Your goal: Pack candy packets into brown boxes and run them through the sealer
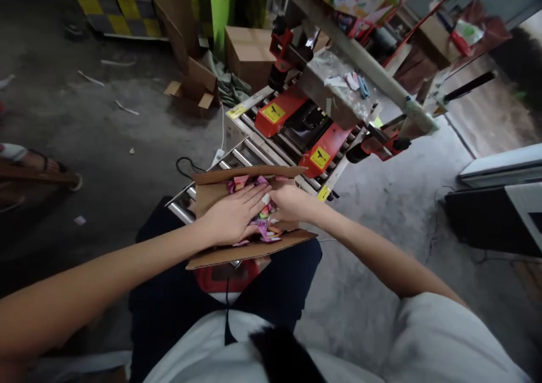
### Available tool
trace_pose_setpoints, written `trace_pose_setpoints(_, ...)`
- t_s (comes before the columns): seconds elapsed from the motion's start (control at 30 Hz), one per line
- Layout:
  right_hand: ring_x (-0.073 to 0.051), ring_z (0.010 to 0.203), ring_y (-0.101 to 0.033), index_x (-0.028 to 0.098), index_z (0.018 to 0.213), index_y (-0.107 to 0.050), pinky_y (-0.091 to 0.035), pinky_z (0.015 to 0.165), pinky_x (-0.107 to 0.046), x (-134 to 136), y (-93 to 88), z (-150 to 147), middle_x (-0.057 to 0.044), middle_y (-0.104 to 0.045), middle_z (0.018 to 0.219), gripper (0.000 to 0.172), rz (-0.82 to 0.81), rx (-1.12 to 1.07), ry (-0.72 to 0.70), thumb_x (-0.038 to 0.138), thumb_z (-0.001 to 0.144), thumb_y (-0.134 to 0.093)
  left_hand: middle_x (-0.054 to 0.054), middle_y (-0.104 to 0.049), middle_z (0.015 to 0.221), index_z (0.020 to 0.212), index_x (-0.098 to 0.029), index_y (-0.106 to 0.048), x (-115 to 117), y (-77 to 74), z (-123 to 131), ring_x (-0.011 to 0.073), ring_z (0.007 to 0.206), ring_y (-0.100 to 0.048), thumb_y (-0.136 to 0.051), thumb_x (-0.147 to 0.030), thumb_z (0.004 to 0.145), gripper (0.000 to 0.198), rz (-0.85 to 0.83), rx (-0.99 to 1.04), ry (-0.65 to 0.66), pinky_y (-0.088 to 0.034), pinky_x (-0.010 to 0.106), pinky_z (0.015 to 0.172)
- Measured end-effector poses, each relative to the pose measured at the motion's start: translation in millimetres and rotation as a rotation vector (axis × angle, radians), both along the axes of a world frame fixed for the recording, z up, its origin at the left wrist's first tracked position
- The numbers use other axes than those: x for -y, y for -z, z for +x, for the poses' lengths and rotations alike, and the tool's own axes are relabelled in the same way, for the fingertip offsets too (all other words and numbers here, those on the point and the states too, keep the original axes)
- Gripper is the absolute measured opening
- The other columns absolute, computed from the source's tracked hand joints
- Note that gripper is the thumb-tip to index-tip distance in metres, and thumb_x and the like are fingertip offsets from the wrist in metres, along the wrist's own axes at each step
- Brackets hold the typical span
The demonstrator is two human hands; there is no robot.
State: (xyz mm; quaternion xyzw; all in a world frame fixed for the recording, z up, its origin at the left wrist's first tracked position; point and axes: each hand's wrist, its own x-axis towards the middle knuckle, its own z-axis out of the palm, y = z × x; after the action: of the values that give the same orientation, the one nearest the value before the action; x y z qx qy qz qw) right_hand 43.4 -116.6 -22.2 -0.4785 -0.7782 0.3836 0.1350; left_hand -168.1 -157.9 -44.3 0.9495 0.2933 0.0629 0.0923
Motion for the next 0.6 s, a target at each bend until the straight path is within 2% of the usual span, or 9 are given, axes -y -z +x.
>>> trace_pose_setpoints(0.1,-0.033,0.091,-0.067,0.021,0.065,-0.060,-0.049,0.091,-0.043,0,-4.4,4,-0.011,-0.069,0.078,0.032,0.029,0.170,-0.186,0.022,0.056,-0.090,0.022,-0.029,0.166,0.156,-0.005,-0.039,-1,5.4,-1,0.0312,0.157,-0.025,-0.051,-0.052,0.099,0.075,-0.033,0.016,-0.013,-0.021,0.046,0.129)
trace_pose_setpoints(0.17,-0.026,0.085,-0.066,0.019,0.078,-0.068,-0.052,0.084,-0.037,2,-17.9,17,-0.008,-0.072,0.084,0.032,-0.055,0.110,-0.261,0.036,0.061,-0.090,0.021,-0.030,0.166,0.157,-0.007,-0.037,-4,1.7,-2,0.0300,0.157,-0.026,-0.051,-0.054,0.099,0.077,-0.062,0.043,-0.023,-0.020,0.046,0.130)
trace_pose_setpoints(0.23,-0.021,0.085,-0.067,0.019,0.097,-0.072,-0.054,0.081,-0.032,8,-32.3,32,-0.005,-0.074,0.094,0.055,-0.202,0.004,-0.344,0.049,0.055,-0.092,0.019,-0.027,0.167,0.159,-0.009,-0.035,-8,-5.1,-3,0.0287,0.158,-0.023,-0.047,-0.060,0.099,0.080,-0.125,0.059,-0.023,-0.017,0.044,0.130)
trace_pose_setpoints(0.3,-0.021,0.094,-0.068,0.019,0.110,-0.072,-0.056,0.085,-0.031,15,-41.1,44,-0.005,-0.074,0.105,0.081,-0.264,-0.082,-0.373,0.052,0.040,-0.095,0.017,-0.022,0.168,0.160,-0.011,-0.034,-15,-12.6,-5,0.0275,0.159,-0.018,-0.043,-0.065,0.098,0.083,-0.225,0.049,-0.004,-0.014,0.043,0.131)
trace_pose_setpoints(0.37,-0.021,0.098,-0.069,0.018,0.114,-0.072,-0.056,0.087,-0.030,18,-41.1,50,-0.005,-0.074,0.107,0.089,-0.240,-0.133,-0.329,0.049,0.035,-0.097,0.015,-0.019,0.169,0.160,-0.013,-0.034,-24,-19.4,-7,0.0274,0.160,-0.015,-0.041,-0.070,0.096,0.086,-0.332,0.030,0.023,-0.014,0.042,0.130)
trace_pose_setpoints(0.43,-0.019,0.088,-0.070,0.018,0.111,-0.074,-0.057,0.078,-0.028,14,-33.0,49,-0.005,-0.075,0.100,0.074,-0.259,-0.158,-0.278,0.046,0.046,-0.094,0.014,-0.017,0.170,0.160,-0.014,-0.035,-35,-24.7,-11,0.0288,0.160,-0.013,-0.045,-0.073,0.092,0.091,-0.418,0.003,0.040,-0.016,0.042,0.129)
trace_pose_setpoints(0.5,-0.016,0.072,-0.068,0.018,0.098,-0.077,-0.053,0.064,-0.025,4,-21.2,44,-0.002,-0.075,0.084,0.053,-0.321,-0.151,-0.233,0.045,0.055,-0.090,0.014,-0.017,0.170,0.161,-0.015,-0.033,-44,-28.0,-15,0.0312,0.159,-0.014,-0.052,-0.075,0.086,0.098,-0.466,-0.043,0.051,-0.021,0.044,0.127)
trace_pose_setpoints(0.6,-0.014,0.058,-0.062,0.017,0.078,-0.072,-0.046,0.056,-0.024,-15,-7.4,40,0.001,-0.069,0.064,0.042,-0.381,-0.112,-0.161,0.044,0.051,-0.090,0.015,-0.021,0.169,0.161,-0.016,-0.031,-49,-28.6,-17,0.0319,0.159,-0.016,-0.060,-0.068,0.083,0.099,-0.457,-0.072,0.038,-0.026,0.045,0.125)
